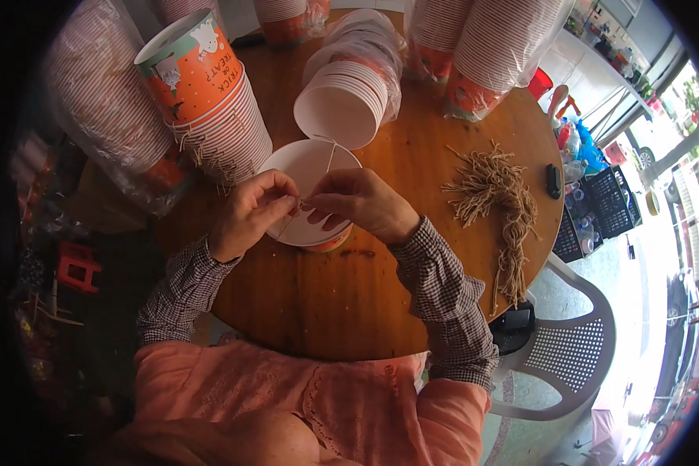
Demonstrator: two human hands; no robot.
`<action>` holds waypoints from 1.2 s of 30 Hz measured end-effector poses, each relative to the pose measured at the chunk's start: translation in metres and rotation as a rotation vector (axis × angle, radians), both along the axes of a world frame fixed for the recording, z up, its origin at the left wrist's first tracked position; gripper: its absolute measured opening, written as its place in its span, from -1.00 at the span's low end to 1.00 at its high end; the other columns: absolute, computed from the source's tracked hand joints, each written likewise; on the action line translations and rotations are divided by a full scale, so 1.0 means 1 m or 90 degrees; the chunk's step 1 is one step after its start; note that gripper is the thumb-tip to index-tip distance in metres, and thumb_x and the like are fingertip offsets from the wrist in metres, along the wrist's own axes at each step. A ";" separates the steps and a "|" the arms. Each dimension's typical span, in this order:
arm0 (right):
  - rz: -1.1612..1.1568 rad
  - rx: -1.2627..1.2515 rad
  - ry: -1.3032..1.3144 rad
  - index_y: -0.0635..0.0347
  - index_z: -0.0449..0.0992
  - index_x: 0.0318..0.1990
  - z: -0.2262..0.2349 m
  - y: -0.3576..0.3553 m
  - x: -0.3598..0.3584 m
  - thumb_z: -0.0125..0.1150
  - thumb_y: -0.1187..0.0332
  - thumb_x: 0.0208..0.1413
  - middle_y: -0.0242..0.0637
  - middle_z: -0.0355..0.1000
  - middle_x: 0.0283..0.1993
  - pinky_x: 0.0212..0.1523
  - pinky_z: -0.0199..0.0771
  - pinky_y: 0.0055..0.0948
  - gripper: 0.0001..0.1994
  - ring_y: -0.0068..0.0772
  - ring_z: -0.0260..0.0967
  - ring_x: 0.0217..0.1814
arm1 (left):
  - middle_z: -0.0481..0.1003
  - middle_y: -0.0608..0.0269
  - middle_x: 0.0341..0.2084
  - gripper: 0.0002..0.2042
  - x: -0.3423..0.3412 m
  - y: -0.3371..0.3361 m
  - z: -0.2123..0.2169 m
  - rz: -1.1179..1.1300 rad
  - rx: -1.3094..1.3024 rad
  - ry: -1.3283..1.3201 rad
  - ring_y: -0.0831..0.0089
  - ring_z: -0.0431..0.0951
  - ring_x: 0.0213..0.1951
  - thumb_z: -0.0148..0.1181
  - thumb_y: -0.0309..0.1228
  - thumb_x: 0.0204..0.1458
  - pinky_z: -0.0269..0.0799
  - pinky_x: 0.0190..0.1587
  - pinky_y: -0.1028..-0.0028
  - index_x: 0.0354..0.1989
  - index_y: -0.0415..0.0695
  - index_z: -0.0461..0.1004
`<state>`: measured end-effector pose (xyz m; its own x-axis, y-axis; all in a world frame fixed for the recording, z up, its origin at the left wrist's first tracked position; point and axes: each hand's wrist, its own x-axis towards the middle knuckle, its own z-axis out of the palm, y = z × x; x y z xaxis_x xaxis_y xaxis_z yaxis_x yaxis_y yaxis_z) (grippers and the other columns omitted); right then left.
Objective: Attaching string handles to decorative paper buckets by threading twine through pre-drilled holes.
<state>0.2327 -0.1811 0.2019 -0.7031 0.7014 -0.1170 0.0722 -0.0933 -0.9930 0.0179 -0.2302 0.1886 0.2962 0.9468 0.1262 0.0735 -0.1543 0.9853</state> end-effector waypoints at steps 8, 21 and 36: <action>0.050 0.033 -0.027 0.35 0.47 -0.17 -0.002 -0.001 -0.001 0.16 0.46 0.14 -0.27 0.50 -0.22 -0.20 0.55 -0.57 -0.85 -0.52 0.49 -0.20 | 0.44 0.37 -0.40 -0.95 0.000 0.000 -0.001 0.003 0.025 0.026 0.69 0.44 -0.33 0.05 -0.56 0.11 0.40 -0.22 0.63 -0.27 -0.25 0.39; 0.024 0.082 0.012 0.31 0.46 -0.36 0.011 -0.005 0.017 0.14 0.44 0.08 -0.33 0.38 -0.08 -0.33 0.30 -0.61 -0.90 -0.67 0.26 -0.34 | 0.49 0.21 -0.48 -0.91 0.004 -0.007 -0.003 -0.015 0.208 0.233 0.51 0.51 -0.34 0.13 -0.55 -0.06 0.41 -0.21 0.51 -0.38 -0.29 0.42; -0.065 0.358 -0.041 0.28 0.45 -0.28 0.006 -0.017 0.000 0.13 0.45 0.10 -0.26 0.44 -0.30 -0.30 0.43 -0.48 -0.91 -0.45 0.41 -0.33 | 0.52 0.21 -0.60 -0.83 0.015 -0.012 0.004 0.027 0.137 0.169 0.54 0.53 -0.51 0.20 -0.41 0.08 0.46 -0.41 0.53 -0.29 -0.29 0.49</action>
